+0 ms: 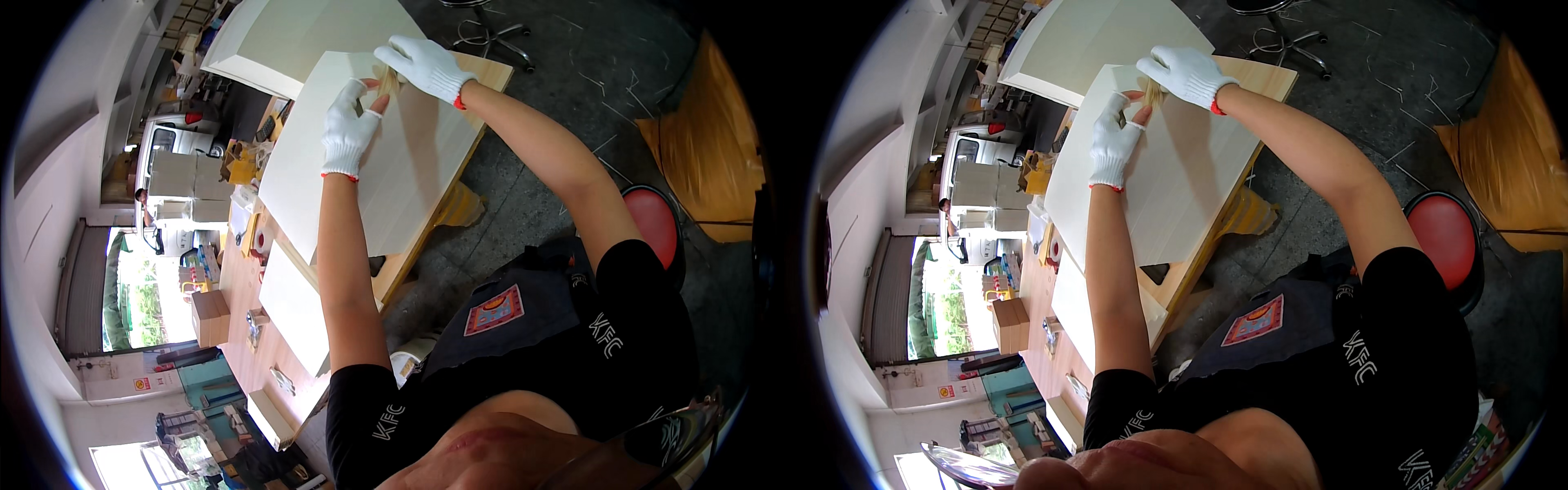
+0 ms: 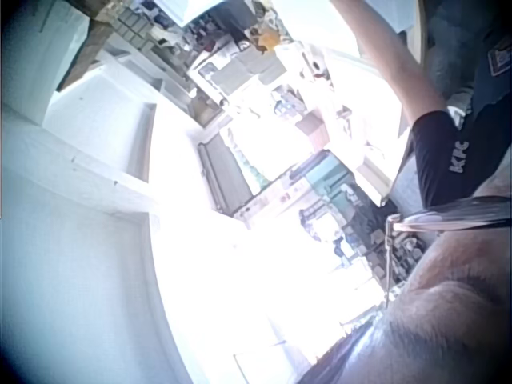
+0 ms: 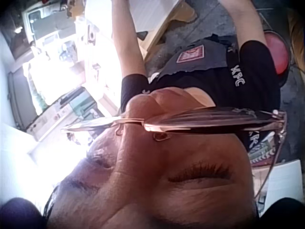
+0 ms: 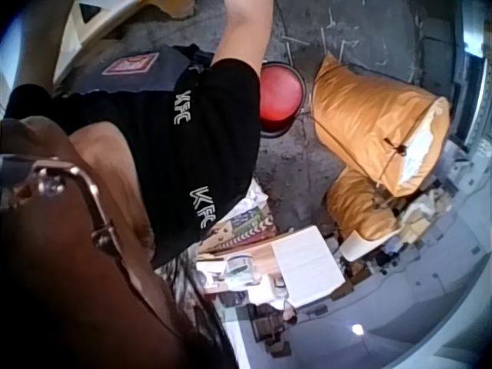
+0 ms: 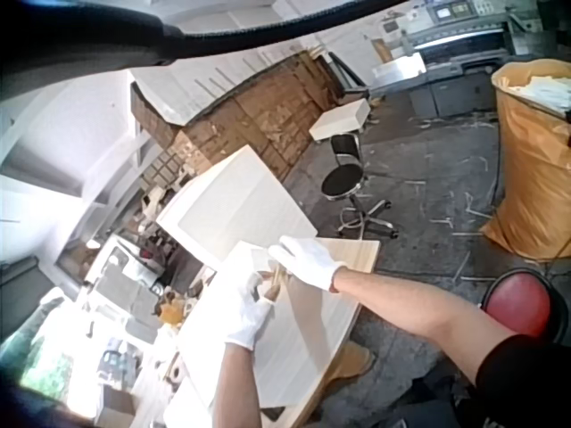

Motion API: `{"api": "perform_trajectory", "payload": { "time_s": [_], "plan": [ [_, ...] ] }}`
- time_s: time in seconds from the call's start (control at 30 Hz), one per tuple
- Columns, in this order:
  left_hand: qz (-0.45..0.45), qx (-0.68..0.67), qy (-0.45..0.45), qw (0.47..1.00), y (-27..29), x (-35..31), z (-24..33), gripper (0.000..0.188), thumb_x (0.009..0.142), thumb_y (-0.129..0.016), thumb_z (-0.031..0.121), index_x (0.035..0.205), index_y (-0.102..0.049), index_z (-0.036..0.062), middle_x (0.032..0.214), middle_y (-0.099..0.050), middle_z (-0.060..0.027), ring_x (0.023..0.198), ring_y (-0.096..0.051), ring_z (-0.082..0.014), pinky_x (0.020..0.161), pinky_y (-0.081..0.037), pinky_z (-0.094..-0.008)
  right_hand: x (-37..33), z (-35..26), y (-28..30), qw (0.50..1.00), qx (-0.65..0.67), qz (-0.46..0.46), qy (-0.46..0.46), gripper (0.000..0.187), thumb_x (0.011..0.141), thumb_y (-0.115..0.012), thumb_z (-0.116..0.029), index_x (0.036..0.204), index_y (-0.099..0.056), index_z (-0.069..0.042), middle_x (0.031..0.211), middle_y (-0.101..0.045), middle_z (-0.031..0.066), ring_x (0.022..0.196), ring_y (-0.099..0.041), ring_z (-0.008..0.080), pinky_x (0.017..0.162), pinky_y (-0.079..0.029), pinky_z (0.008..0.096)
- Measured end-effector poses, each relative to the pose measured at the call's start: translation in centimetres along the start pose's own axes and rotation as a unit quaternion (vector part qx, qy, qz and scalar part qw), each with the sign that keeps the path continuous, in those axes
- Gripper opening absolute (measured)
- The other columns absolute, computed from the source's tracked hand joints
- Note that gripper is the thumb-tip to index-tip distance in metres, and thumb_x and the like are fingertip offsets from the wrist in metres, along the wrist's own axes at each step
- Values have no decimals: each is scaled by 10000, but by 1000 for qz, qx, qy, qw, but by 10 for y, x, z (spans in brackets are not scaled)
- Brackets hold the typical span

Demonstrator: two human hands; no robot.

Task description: The person stacks white paper sheets or flat boxes on a table, turning them over and aligning them one by one.

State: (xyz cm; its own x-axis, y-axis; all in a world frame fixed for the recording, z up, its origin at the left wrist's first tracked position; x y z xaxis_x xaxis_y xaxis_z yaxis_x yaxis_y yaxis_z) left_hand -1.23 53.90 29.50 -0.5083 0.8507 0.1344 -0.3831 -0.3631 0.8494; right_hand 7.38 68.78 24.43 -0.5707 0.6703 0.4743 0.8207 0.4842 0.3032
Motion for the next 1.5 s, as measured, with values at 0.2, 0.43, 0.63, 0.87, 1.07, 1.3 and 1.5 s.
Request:
{"api": "perform_trajectory", "payload": {
  "time_s": [0.2,0.43,0.63,0.87,1.07,1.3,1.5],
  "plan": [
    [99,-45,-101,989,-1,-4,1,422,959,-538,104,1363,-590,213,1169,-683,-163,1035,-653,-233,874,-479,-302,-1,-3,0,1000,-15,-23,-6,533,948,-485,-544,843,-572,-29,713,-593,186,700,-588,381,671,-446,457],
    [73,0,-88,993,1,-3,-3,443,959,-460,88,1362,-584,224,1084,-689,-168,923,-652,-227,840,-493,-310,1,0,-3,1000,-11,3,-6,507,957,-471,-521,877,-582,-33,763,-617,202,759,-602,401,699,-453,477],
    [42,-11,-90,995,-2,4,-10,309,924,-629,181,1230,-664,160,1081,-712,-145,994,-673,-250,875,-501,-331,1,4,-4,1000,13,19,1,509,957,-464,-524,878,-578,-34,749,-609,199,754,-599,402,696,-447,478],
    [54,-9,-110,992,-5,7,-19,340,864,-736,190,1193,-672,131,1105,-716,-130,1000,-673,-251,876,-501,-337,0,4,-5,1000,19,15,-9,519,953,-465,-533,854,-574,-36,706,-583,188,713,-584,385,683,-444,466],
    [79,-59,-58,993,1,-3,-3,269,945,-599,135,1207,-657,127,1041,-706,-119,902,-641,-220,820,-497,-325,-4,-4,1,1000,-7,-10,-9,491,941,-502,-511,873,-595,-34,730,-606,184,718,-603,371,684,-452,459],
    [49,21,-111,992,-7,10,-27,287,877,-717,202,1138,-654,100,1078,-704,-137,964,-664,-255,837,-506,-348,-2,-1,-4,999,24,3,-23,459,935,-517,-493,932,-625,-46,778,-644,173,760,-626,372,697,-469,452],
    [28,10,-48,998,-4,7,-15,334,846,-758,228,1139,-658,102,1103,-706,-143,970,-673,-275,845,-510,-358,-3,4,-4,1000,14,10,-19,466,938,-513,-499,940,-621,-46,782,-645,171,766,-624,373,702,-464,456]
  ]
}}
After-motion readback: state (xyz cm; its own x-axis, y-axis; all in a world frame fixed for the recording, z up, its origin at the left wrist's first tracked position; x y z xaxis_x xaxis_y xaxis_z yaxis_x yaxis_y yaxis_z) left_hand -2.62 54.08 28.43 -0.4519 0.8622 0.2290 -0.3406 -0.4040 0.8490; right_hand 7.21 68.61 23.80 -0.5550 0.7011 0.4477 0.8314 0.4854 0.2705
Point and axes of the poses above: each hand's wrist, its own x-axis towards the middle knuckle, its own y-axis out of the back of the hand, z = x × y, the point moved 4 cm from there along x, towards the middle knuckle
